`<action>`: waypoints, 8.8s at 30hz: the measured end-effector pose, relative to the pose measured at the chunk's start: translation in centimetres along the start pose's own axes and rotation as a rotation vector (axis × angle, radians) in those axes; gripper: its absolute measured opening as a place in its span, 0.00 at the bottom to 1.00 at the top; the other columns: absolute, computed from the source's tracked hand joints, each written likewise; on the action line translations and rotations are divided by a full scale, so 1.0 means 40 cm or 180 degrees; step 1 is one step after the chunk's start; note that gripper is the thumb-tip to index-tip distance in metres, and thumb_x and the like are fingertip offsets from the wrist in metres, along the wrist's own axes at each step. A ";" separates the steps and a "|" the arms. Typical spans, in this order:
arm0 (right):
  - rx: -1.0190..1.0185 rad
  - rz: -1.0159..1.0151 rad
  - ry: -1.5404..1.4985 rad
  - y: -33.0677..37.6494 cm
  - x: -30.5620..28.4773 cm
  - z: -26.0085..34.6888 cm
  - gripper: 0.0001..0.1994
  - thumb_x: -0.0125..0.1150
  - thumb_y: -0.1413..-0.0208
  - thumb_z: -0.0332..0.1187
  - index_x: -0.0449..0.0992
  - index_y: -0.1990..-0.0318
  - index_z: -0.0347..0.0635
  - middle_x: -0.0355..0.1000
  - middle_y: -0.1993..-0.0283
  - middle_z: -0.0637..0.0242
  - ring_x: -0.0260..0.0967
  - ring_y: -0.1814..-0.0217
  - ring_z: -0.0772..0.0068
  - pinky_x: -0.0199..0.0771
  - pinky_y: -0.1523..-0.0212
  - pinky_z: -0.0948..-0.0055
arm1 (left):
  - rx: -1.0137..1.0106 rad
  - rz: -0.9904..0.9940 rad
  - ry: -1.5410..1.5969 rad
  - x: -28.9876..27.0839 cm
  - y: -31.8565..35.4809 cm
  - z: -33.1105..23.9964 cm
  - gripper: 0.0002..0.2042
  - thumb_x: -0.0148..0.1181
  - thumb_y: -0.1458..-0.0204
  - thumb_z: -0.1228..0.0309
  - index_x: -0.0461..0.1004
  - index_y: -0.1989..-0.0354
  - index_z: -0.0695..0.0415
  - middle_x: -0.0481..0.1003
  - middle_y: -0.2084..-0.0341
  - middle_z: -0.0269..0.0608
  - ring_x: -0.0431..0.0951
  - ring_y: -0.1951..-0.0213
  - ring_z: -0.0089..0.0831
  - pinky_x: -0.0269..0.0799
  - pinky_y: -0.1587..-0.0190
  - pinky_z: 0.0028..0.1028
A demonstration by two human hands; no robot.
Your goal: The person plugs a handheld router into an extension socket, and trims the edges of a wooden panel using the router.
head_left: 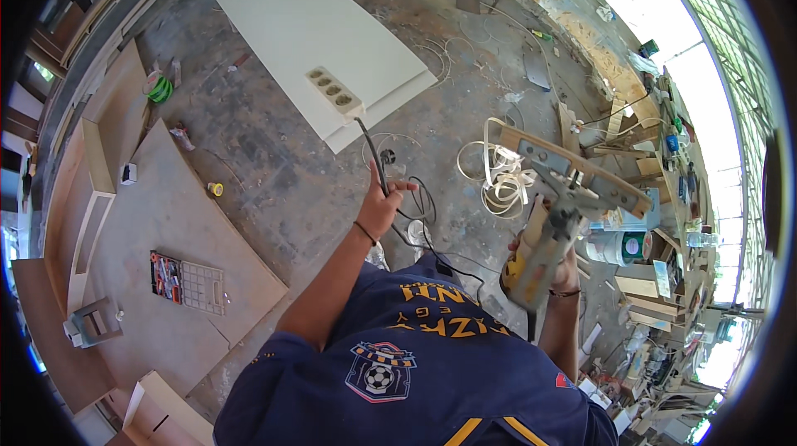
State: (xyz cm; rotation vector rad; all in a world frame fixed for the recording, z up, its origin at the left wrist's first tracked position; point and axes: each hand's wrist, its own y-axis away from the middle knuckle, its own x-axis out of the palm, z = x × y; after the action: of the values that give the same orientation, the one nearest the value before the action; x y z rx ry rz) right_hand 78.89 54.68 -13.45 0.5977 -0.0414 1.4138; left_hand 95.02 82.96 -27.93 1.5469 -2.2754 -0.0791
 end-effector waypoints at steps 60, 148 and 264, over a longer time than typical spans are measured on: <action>0.0699 -0.1514 0.3087 -1.830 0.309 -0.525 0.57 0.73 0.67 0.41 0.38 0.31 0.40 0.72 0.49 0.44 0.72 0.48 0.43 0.70 0.45 0.53 | -0.0741 -0.3630 0.3708 -0.266 -0.039 -0.063 0.08 0.54 0.45 0.63 0.74 0.74 0.50 0.77 0.64 0.35 0.72 0.71 0.29 0.67 0.62 0.35; -0.0470 0.0886 0.2300 -0.493 0.577 -0.074 0.10 0.57 0.41 0.33 0.74 0.63 0.32 0.75 0.76 0.62 0.72 0.76 0.76 0.69 0.73 0.74 | 0.1117 -0.0749 -0.0260 -0.231 0.006 -0.245 0.18 0.48 0.39 0.59 0.63 0.51 0.63 0.70 0.64 0.36 0.68 0.63 0.18 0.66 0.61 0.21; -0.0664 -0.0242 0.3173 -2.010 -0.334 -0.422 0.18 0.66 0.49 0.41 0.70 0.61 0.36 0.70 0.64 0.49 0.68 0.60 0.42 0.69 0.60 0.54 | -0.2553 -0.4542 -0.2954 -0.780 -0.831 0.481 0.36 0.69 0.65 0.36 0.75 0.70 0.65 0.77 0.71 0.50 0.76 0.66 0.43 0.73 0.58 0.38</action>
State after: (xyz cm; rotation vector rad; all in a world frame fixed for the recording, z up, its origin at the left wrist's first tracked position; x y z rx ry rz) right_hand 145.87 46.62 -62.19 -0.3141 0.6110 1.4750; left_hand 127.66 95.02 -63.14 2.3935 -0.6670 -2.0402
